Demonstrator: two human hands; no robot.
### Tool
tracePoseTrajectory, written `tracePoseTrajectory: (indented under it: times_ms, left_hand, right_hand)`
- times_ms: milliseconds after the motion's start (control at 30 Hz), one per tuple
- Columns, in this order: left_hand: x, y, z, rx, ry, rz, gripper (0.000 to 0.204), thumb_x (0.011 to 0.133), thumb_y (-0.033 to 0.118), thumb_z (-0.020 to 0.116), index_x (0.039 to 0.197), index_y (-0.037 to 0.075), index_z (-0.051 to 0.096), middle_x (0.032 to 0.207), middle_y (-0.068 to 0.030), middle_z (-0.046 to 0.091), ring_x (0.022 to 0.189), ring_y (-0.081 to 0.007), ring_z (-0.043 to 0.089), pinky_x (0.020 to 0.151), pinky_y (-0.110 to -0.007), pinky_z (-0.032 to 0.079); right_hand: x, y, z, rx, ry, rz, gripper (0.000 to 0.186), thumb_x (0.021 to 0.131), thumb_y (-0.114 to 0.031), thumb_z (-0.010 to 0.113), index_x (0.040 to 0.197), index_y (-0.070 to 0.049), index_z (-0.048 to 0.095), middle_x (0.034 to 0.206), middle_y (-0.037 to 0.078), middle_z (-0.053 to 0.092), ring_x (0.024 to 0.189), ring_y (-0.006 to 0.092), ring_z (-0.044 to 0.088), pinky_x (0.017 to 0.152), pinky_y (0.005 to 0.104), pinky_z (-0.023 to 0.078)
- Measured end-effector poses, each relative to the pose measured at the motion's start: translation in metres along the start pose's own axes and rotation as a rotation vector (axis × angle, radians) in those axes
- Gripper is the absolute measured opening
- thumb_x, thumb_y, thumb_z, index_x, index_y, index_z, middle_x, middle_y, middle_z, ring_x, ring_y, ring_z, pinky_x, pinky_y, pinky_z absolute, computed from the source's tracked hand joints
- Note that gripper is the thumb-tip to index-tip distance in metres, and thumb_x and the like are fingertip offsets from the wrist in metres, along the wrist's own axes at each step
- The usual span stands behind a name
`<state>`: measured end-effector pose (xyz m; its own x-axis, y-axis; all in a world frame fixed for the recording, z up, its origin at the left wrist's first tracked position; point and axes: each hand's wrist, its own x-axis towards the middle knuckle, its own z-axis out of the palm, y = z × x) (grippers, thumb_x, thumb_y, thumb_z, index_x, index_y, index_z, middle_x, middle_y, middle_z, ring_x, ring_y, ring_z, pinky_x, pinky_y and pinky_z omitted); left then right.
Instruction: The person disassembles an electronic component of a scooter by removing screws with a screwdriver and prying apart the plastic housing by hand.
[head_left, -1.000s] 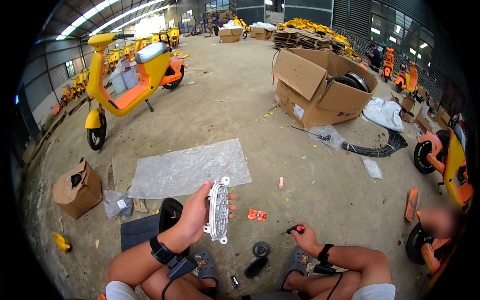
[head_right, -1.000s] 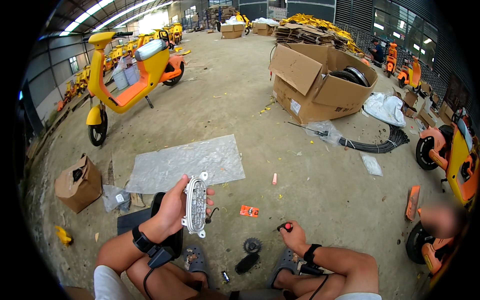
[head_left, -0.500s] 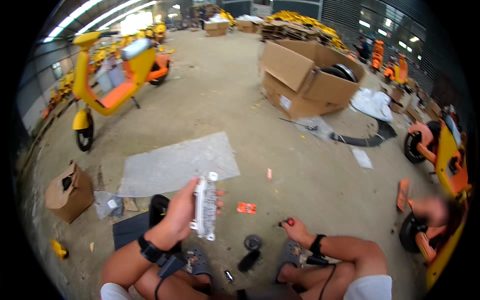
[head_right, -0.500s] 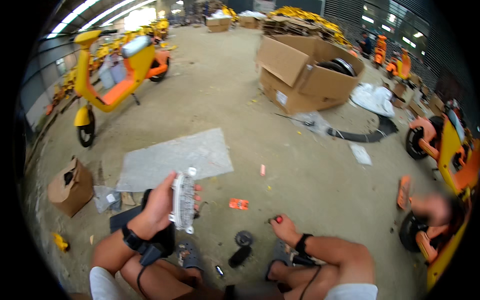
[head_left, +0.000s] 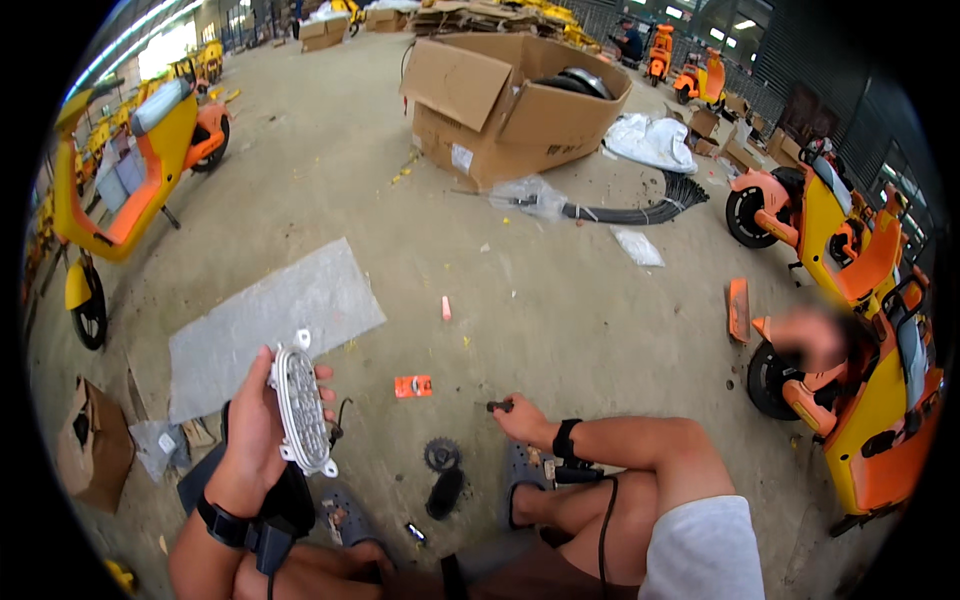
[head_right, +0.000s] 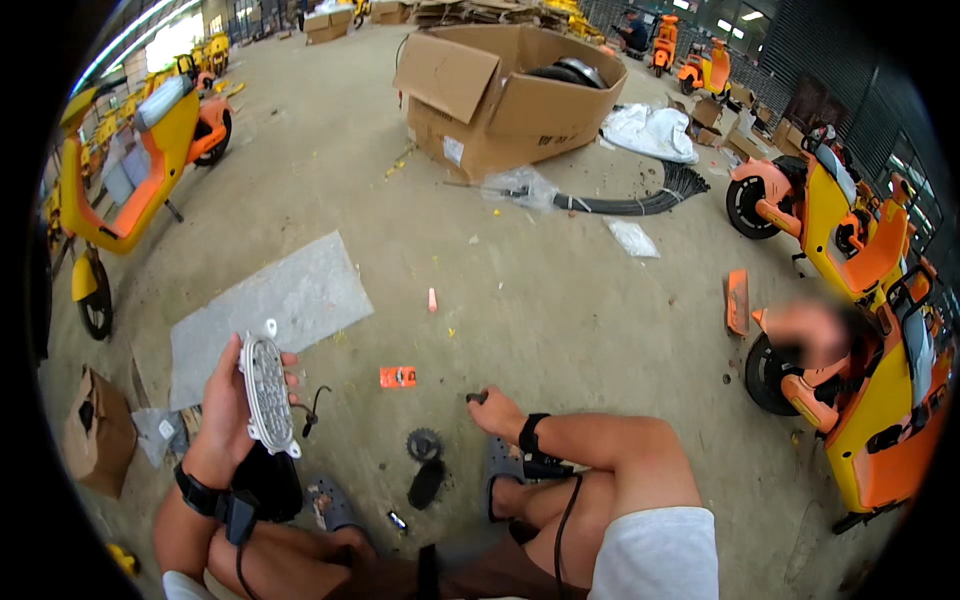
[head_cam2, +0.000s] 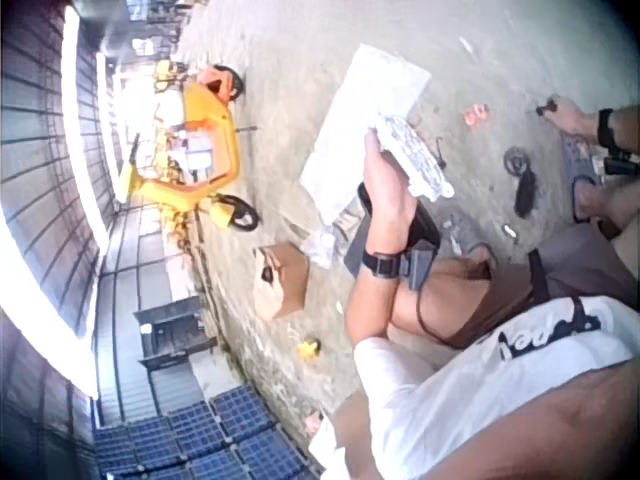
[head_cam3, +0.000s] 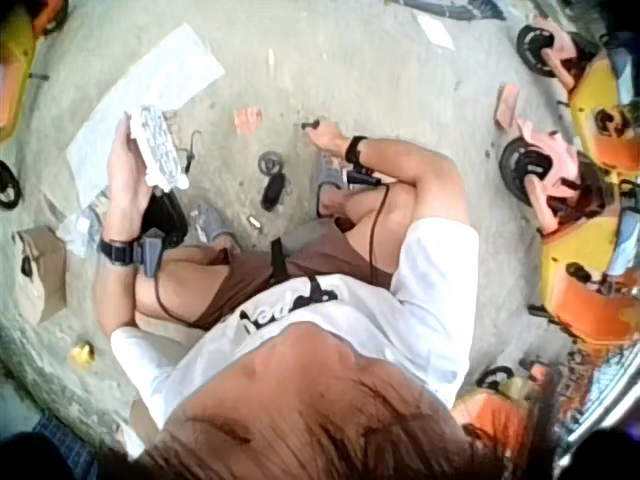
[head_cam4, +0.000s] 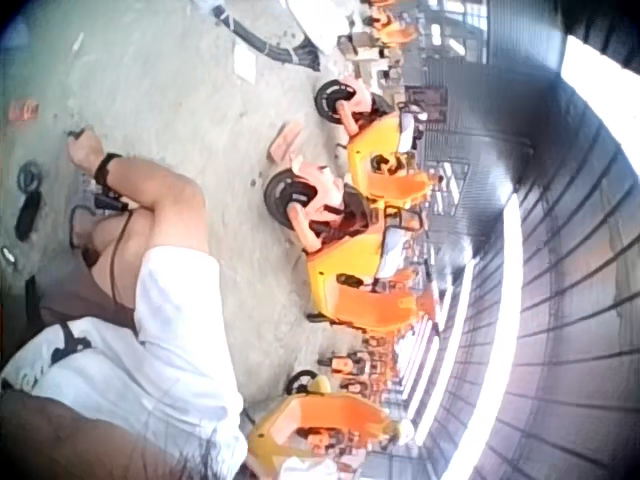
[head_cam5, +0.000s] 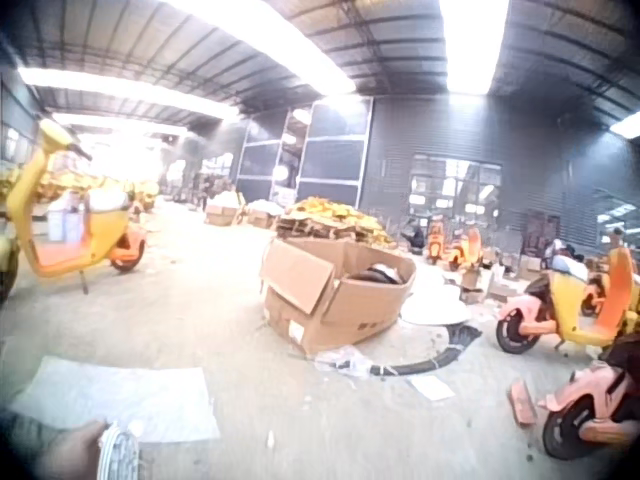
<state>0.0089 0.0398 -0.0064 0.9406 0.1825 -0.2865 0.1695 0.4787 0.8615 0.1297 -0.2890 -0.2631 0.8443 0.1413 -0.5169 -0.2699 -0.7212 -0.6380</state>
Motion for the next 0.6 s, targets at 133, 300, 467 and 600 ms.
tracePoseTrajectory:
  times_ms: [133,300,467,600]
  left_hand:
    - [0.003,0.001,0.008,0.002,0.029,-0.08,0.058,0.103,0.053,0.036,0.118,0.001,0.057,0.108,-0.0108,0.068,0.087,-0.0187,0.067,0.074,-0.033,0.057]
    - [0.004,-0.006,-0.01,0.096,-0.02,-0.007,0.06,0.103,0.052,0.035,0.122,-0.002,0.054,0.111,-0.0149,0.067,0.085,-0.0206,0.068,0.076,-0.033,0.059]
    - [0.01,-0.013,-0.015,0.142,0.038,-0.017,0.06,0.104,0.048,0.038,0.12,-0.006,0.058,0.1,-0.0137,0.069,0.08,-0.0181,0.07,0.071,-0.028,0.06]
    - [0.009,-0.019,-0.009,0.303,0.031,-0.009,0.042,0.1,0.032,0.055,0.119,-0.005,0.06,0.103,-0.0135,0.07,0.084,-0.0175,0.07,0.07,-0.032,0.062]
  right_hand:
    - [0.012,0.027,-0.001,-0.115,0.126,-0.129,0.048,0.087,-0.031,0.059,0.123,0.002,0.058,0.095,0.021,0.07,0.09,0.0325,0.069,0.079,0.0405,0.054]
    - [-0.018,-0.007,-0.001,-0.011,0.185,-0.349,0.041,0.086,-0.035,0.068,0.109,0.0,0.064,0.083,0.014,0.067,0.076,0.0249,0.065,0.07,0.0368,0.051]
    - [-0.032,-0.035,-0.014,0.018,0.073,-0.331,0.036,0.088,-0.035,0.069,0.091,0.001,0.066,0.067,0.005,0.06,0.06,0.0133,0.053,0.058,0.0286,0.044]
    - [-0.035,-0.048,-0.009,-0.01,-0.14,-0.207,0.037,0.09,-0.037,0.068,0.082,0.0,0.069,0.059,0.0,0.055,0.049,0.007,0.047,0.047,0.0239,0.038]
